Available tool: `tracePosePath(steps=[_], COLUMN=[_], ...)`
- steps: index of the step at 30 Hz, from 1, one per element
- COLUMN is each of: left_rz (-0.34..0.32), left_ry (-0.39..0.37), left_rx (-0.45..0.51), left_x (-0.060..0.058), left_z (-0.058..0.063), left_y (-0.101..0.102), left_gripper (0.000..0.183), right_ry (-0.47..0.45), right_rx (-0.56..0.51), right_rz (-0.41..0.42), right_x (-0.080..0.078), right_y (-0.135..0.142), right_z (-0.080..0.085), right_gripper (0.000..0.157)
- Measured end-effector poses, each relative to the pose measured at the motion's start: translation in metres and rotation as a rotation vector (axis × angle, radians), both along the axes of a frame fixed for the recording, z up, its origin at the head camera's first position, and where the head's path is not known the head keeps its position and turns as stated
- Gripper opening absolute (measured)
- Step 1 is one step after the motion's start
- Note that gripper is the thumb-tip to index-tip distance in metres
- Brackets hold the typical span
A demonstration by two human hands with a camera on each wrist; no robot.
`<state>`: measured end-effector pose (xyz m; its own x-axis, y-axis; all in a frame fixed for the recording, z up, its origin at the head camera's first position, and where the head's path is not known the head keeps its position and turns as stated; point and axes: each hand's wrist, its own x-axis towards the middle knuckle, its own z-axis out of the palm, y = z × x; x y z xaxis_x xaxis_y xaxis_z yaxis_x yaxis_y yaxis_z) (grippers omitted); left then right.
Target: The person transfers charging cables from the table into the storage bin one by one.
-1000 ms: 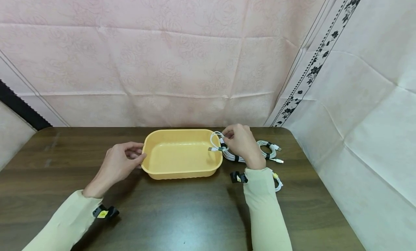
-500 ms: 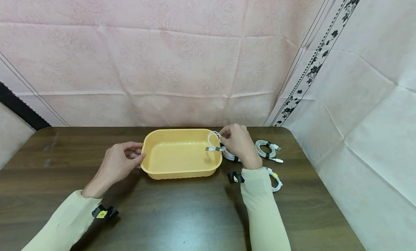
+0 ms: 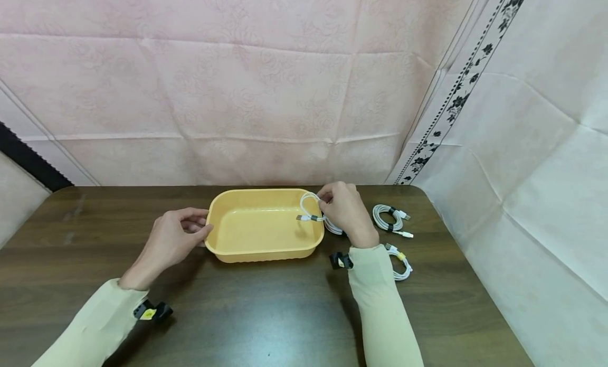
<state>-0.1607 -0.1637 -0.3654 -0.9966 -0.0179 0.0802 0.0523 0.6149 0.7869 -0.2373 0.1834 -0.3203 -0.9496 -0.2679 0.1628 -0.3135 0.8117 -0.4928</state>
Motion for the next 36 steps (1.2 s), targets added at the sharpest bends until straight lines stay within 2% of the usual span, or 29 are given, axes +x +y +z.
tracePosePath(steps=[19, 28, 36], left_rz=[-0.002, 0.006, 0.008], left_ry=[-0.008, -0.018, -0.032], left_rx=[0.009, 0.005, 0.008], left_x=[0.001, 0.0, 0.0], left_z=[0.001, 0.001, 0.002], left_y=[0.001, 0.001, 0.002], left_gripper=[0.036, 0.037, 0.038], right_ry=[0.058, 0.026, 0.044], right_rx=[-0.026, -0.035, -0.029], right_rz=[-0.016, -0.049, -0.054], right_x=[0.0, -0.002, -0.002], right_y=[-0.009, -0.016, -0.021], right_z=[-0.007, -0.009, -0.012], right_gripper=[0.013, 0.014, 0.015])
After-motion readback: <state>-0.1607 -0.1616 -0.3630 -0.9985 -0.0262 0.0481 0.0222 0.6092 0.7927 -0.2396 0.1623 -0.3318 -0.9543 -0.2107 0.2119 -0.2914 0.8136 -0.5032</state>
